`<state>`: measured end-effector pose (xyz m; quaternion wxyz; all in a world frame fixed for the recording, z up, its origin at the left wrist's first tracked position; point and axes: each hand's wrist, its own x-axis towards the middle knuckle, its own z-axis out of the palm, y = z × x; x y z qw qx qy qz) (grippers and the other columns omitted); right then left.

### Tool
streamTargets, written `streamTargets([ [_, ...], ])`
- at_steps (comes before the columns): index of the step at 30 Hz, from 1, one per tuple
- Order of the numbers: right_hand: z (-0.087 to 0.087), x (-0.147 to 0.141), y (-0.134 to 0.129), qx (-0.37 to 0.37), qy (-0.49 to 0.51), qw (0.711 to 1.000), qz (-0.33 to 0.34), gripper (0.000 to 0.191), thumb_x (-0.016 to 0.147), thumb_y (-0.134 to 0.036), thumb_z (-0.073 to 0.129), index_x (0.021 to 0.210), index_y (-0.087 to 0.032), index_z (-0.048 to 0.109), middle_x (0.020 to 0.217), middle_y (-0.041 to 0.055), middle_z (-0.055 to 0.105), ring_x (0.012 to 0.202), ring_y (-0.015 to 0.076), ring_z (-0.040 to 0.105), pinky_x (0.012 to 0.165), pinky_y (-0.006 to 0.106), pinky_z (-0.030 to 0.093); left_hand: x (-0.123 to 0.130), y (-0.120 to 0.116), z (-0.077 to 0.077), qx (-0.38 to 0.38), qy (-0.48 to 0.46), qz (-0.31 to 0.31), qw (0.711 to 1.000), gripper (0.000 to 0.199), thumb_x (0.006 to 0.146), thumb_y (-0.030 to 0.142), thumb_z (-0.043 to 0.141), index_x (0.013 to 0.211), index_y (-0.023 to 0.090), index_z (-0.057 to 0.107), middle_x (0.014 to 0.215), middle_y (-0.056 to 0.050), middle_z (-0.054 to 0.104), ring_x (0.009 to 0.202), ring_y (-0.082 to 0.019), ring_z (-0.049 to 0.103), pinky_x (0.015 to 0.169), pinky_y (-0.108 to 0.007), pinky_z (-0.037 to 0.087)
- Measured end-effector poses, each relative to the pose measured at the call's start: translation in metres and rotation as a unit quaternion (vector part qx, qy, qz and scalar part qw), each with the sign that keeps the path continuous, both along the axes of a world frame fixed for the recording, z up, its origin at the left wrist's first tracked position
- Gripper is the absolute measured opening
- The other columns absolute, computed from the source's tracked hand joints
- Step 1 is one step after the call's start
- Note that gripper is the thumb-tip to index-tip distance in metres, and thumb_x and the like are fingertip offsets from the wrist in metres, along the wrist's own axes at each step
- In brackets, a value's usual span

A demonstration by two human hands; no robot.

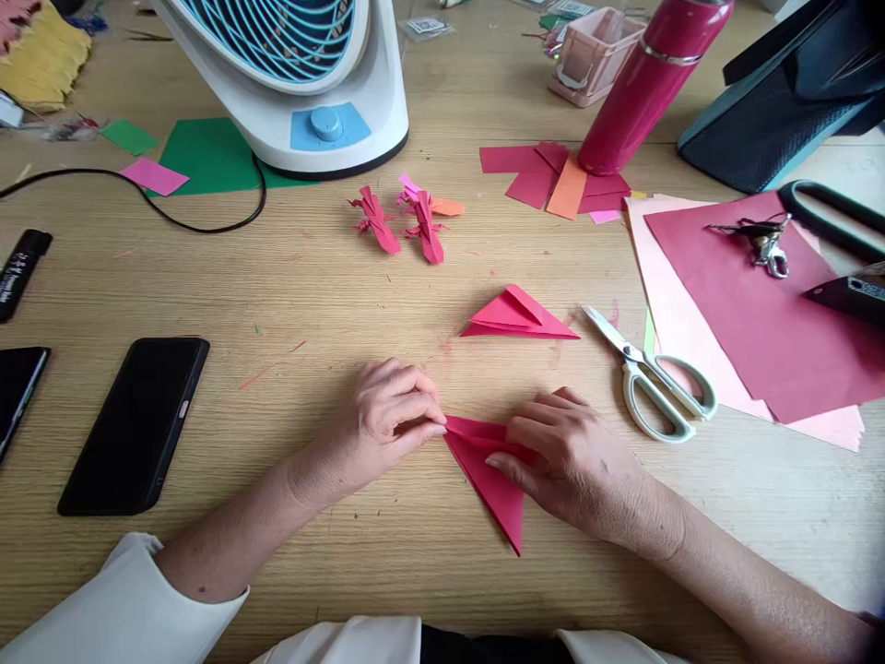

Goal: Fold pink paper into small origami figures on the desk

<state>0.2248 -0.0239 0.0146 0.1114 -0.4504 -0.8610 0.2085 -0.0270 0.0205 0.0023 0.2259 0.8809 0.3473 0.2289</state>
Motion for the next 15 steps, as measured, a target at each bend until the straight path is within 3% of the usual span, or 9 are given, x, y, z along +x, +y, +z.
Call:
streamTargets([
  [15,-0.0018,-0.0002,-0.0041,0.013,-0.006,0.999,-0.037,0.031,0.095,-0.032,0.061,0.069,-0.019,0.051,0.067,-0.0014,0.057,0.067,0.0166,0.049,0.070,0.031,0.029,-0.0012,0.0000,-0.0020,0.018,0.004,0.030,0.999,0.011,0.091,0.021,0.067,0.080,0.018,0.067,0.083,0.000,0.062,0.082,-0.015,0.057,0.079,-0.032,0.037],
])
